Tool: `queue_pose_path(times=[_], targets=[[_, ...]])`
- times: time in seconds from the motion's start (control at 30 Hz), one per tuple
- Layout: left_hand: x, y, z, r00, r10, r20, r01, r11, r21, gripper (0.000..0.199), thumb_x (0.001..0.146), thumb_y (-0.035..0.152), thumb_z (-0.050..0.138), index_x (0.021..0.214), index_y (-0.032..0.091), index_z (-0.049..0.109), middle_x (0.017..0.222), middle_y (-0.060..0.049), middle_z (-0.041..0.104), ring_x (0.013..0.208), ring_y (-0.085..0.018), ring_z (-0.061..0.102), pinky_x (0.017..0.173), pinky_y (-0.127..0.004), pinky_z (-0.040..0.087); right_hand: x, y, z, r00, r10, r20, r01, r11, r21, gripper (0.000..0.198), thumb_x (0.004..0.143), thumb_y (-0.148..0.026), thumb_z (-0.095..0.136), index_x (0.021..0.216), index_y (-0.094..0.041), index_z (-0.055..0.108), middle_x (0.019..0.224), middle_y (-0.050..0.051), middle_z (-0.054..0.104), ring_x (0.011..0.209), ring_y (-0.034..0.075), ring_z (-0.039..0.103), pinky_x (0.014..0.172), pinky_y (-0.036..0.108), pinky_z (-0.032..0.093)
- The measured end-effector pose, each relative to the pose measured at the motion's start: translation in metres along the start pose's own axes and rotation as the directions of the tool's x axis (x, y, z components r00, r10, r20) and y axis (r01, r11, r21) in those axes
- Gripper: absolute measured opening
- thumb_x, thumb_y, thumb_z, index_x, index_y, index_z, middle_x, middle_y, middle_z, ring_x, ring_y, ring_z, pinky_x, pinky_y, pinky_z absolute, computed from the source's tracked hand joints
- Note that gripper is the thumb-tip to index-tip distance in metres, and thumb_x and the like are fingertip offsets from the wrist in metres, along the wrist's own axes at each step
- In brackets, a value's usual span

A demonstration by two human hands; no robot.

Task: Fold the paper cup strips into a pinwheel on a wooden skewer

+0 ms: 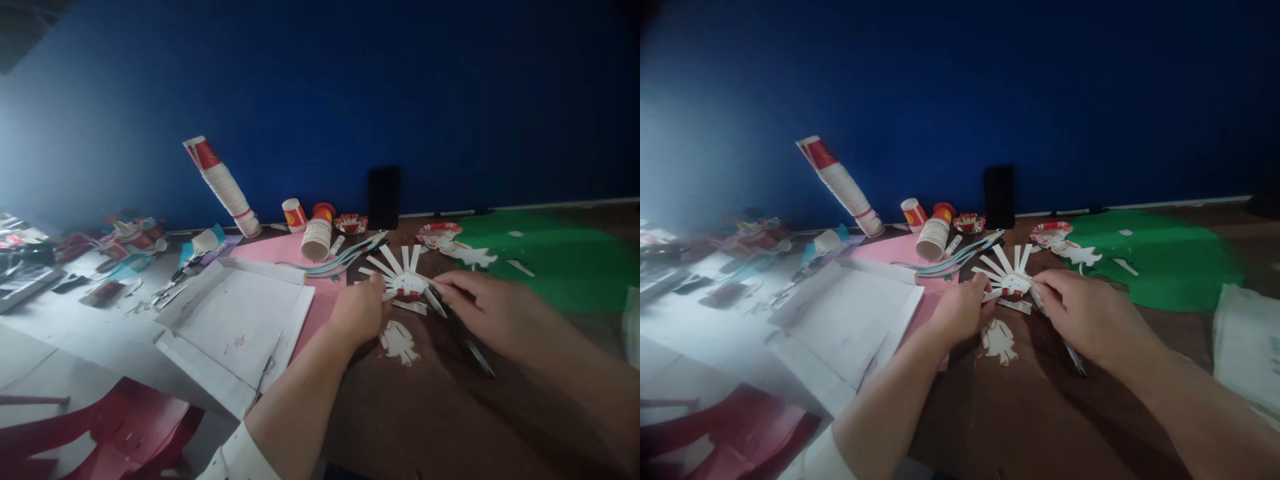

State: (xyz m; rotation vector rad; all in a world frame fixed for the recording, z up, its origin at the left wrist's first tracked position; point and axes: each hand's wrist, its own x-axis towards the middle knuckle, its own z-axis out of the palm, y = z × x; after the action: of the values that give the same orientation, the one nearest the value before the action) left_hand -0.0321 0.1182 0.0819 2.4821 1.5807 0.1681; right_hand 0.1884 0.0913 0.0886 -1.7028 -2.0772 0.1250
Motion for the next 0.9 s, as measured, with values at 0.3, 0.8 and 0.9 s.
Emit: queue_pose_path(times=[0.3,0.8,0.9], targets=[[-0.003,0.011,0.001,0.989,-0.062,-0.133,0.061,0.998,-0.015,0.017,0.094,0.02,0.047,0.109,0.018,0.054,0.108,-0.009,0.07,0.094,-0.024,0.068,0.077,-0.033,0.052,-0.006,-0.026,0.012,0.997,0.018,-0.08,-0.01,0.995,0.104,0.034,0.095,-0.035,0.044,0.115,-0.023,0.069,0.104,0.009,0.079,0.084,0.027,0.075,0.065,0.036,0.053],[-0.023,0.003,0.021,0.974,-0.122,-0.192,0.067,0.96,-0.272,0.014,0.092,0.02,0.051,0.102,0.024,0.06,0.096,-0.002,0.073,0.091,-0.021,0.069,0.078,-0.031,0.051,-0.022,-0.007,0.026,0.996,0.03,-0.09,-0.02,0.993,0.115,0.03,0.097,-0.041,0.045,0.109,-0.027,0.069,0.112,0.005,0.076,0.094,0.027,0.074,0.073,0.037,0.052],[-0.03,0.01,0.028,0.96,-0.09,-0.266,0.028,0.973,-0.228,0.011,0.094,0.02,0.05,0.099,0.023,0.059,0.099,-0.003,0.072,0.095,-0.02,0.067,0.082,-0.031,0.051,-0.025,-0.014,0.026,1.0,-0.023,-0.008,0.024,0.996,0.091,0.032,0.099,-0.039,0.043,0.109,-0.028,0.072,0.113,0.005,0.076,0.094,0.026,0.074,0.071,0.035,0.052]])
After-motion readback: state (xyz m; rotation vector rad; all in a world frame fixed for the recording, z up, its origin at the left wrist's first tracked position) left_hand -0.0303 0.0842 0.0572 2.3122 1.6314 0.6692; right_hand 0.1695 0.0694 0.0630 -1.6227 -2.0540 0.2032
